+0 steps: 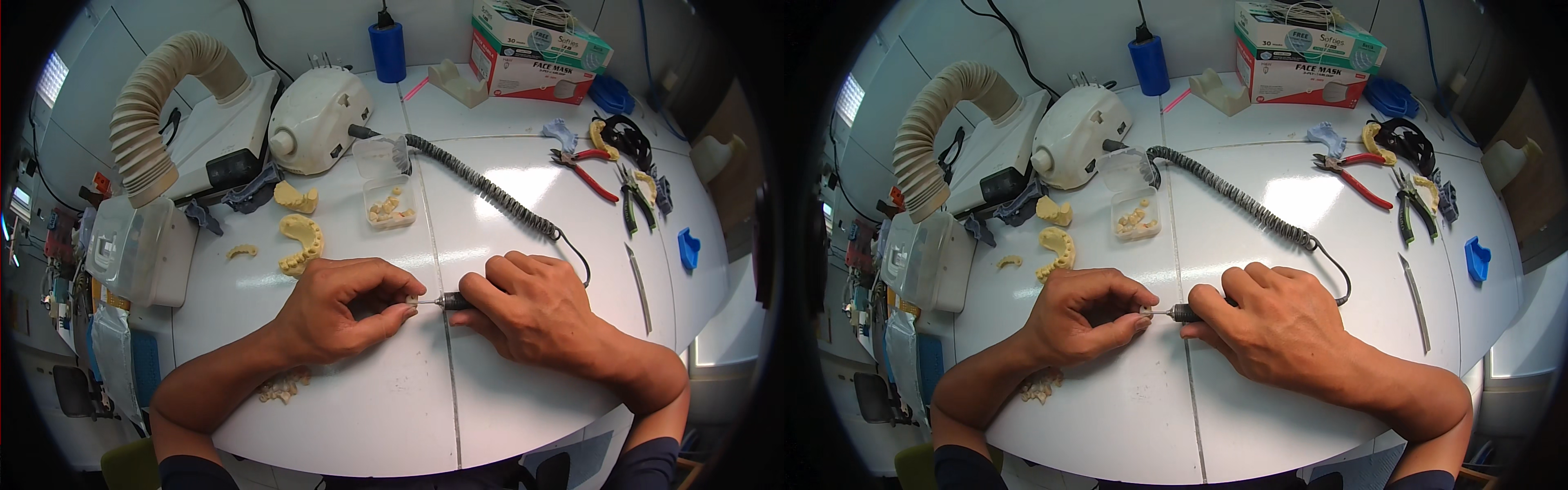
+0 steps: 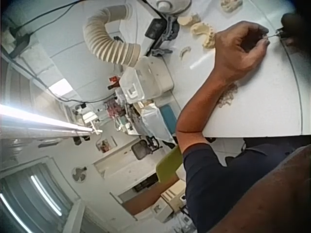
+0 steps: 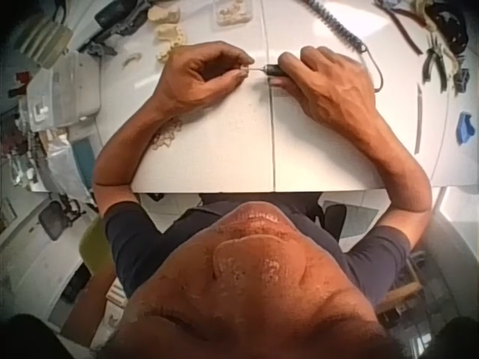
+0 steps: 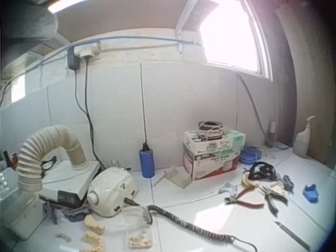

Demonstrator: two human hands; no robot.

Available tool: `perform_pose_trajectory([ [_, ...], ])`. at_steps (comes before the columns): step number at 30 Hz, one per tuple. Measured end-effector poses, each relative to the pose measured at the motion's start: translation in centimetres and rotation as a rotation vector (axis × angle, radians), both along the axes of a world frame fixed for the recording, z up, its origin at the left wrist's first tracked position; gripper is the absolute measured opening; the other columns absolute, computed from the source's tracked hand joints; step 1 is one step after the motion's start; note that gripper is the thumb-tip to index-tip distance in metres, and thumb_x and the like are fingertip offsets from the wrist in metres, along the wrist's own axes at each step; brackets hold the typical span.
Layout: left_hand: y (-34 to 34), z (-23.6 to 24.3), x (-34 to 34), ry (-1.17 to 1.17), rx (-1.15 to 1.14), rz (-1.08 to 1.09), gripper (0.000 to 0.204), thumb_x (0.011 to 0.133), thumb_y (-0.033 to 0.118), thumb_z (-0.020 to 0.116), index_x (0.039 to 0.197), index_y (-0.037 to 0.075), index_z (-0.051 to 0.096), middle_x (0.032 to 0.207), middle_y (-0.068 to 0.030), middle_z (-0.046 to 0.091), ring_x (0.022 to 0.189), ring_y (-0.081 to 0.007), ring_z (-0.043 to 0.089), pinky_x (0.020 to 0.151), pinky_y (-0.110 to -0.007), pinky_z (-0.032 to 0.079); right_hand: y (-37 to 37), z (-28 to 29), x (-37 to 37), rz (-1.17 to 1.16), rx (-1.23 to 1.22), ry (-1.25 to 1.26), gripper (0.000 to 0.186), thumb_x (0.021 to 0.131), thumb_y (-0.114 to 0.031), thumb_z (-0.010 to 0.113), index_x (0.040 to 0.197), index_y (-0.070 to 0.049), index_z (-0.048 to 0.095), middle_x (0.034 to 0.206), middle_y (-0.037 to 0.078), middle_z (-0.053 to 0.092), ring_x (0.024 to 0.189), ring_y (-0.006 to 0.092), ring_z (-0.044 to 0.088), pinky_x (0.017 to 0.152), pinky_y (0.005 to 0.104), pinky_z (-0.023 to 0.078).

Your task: Trimming and finishing a dental prosthetic using a rotary tool and a precision knife.

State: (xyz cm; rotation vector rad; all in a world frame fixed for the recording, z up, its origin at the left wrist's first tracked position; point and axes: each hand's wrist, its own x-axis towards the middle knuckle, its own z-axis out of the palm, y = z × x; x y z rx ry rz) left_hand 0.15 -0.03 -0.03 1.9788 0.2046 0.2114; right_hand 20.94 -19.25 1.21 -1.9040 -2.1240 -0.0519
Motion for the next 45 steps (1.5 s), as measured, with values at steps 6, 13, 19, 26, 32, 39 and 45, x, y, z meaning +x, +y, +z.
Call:
perform_pose_trajectory([
  [6, 0.06, 0.18, -0.03, 0.014, -0.004, 0.003, 0.020, 0.096, -0.004, 0.074, 0.116, -0.006, 0.075, 0.100, -0.0095, 0.079, 0.091, -0.0112, 0.077, 0.083, -0.025, 0.062, 0.04, 0.18, -0.13, -0.006, 0.012, 0.001, 0.033, 0.103, -0.042, 0.072, 0.097, -0.010, 0.067, 0.075, 0.007, 0.061, 0.068, 0.0230, 0.066, 0.055, 0.0376, 0.050],
  [13, 0.16, 0.04, -0.10, 0.031, -0.011, 0.008, 0.020, 0.096, -0.003, 0.075, 0.116, -0.007, 0.074, 0.102, -0.0104, 0.080, 0.093, -0.0118, 0.078, 0.085, -0.025, 0.063, 0.04, 0.15, -0.16, -0.007, -0.002, -0.002, 0.033, 0.103, -0.042, 0.073, 0.097, -0.009, 0.067, 0.076, 0.007, 0.062, 0.067, 0.0231, 0.066, 0.055, 0.0376, 0.050],
  [19, 0.16, 0.21, -0.06, 0.033, -0.004, 0.003, 0.019, 0.096, -0.003, 0.075, 0.115, -0.007, 0.074, 0.100, -0.0099, 0.080, 0.092, -0.0119, 0.078, 0.085, -0.025, 0.063, 0.05, 0.12, -0.15, -0.002, 0.006, 0.003, 0.033, 0.103, -0.041, 0.073, 0.098, -0.009, 0.067, 0.076, 0.007, 0.062, 0.066, 0.0232, 0.066, 0.054, 0.0377, 0.050],
  [26, 0.21, 0.14, -0.10, 0.027, -0.009, -0.001, 0.019, 0.096, -0.003, 0.075, 0.116, -0.007, 0.074, 0.101, -0.0101, 0.080, 0.092, -0.0120, 0.078, 0.085, -0.025, 0.064, 0.09, 0.18, -0.09, 0.008, 0.016, 0.008, 0.033, 0.103, -0.041, 0.073, 0.096, -0.009, 0.067, 0.075, 0.007, 0.061, 0.066, 0.0235, 0.066, 0.054, 0.0379, 0.050],
  [32, 0.12, 0.15, -0.08, 0.021, -0.041, 0.005, 0.020, 0.097, -0.004, 0.074, 0.116, -0.007, 0.073, 0.101, -0.0101, 0.080, 0.093, -0.0121, 0.078, 0.086, -0.025, 0.063, 0.06, 0.21, -0.01, 0.018, -0.003, 0.023, 0.032, 0.103, -0.040, 0.073, 0.096, -0.009, 0.067, 0.075, 0.007, 0.061, 0.067, 0.0234, 0.066, 0.054, 0.0379, 0.050],
  [39, 0.03, -0.01, -0.18, 0.035, -0.130, 0.049, 0.019, 0.098, -0.002, 0.075, 0.117, -0.005, 0.073, 0.102, -0.0098, 0.080, 0.096, -0.0127, 0.078, 0.089, -0.026, 0.064, 0.05, 0.13, -0.17, 0.013, 0.015, 0.008, 0.032, 0.102, -0.040, 0.074, 0.096, -0.009, 0.067, 0.076, 0.007, 0.061, 0.067, 0.0232, 0.066, 0.054, 0.0377, 0.049],
  [45, -0.08, 0.02, -0.12, 0.012, -0.187, 0.077, 0.020, 0.098, 0.001, 0.077, 0.117, -0.004, 0.073, 0.101, -0.0081, 0.080, 0.094, -0.0115, 0.077, 0.089, -0.026, 0.064, 0.03, 0.20, 0.04, 0.010, 0.004, 0.026, 0.032, 0.102, -0.040, 0.074, 0.096, -0.009, 0.067, 0.075, 0.007, 0.061, 0.066, 0.0233, 0.066, 0.054, 0.0381, 0.049],
])
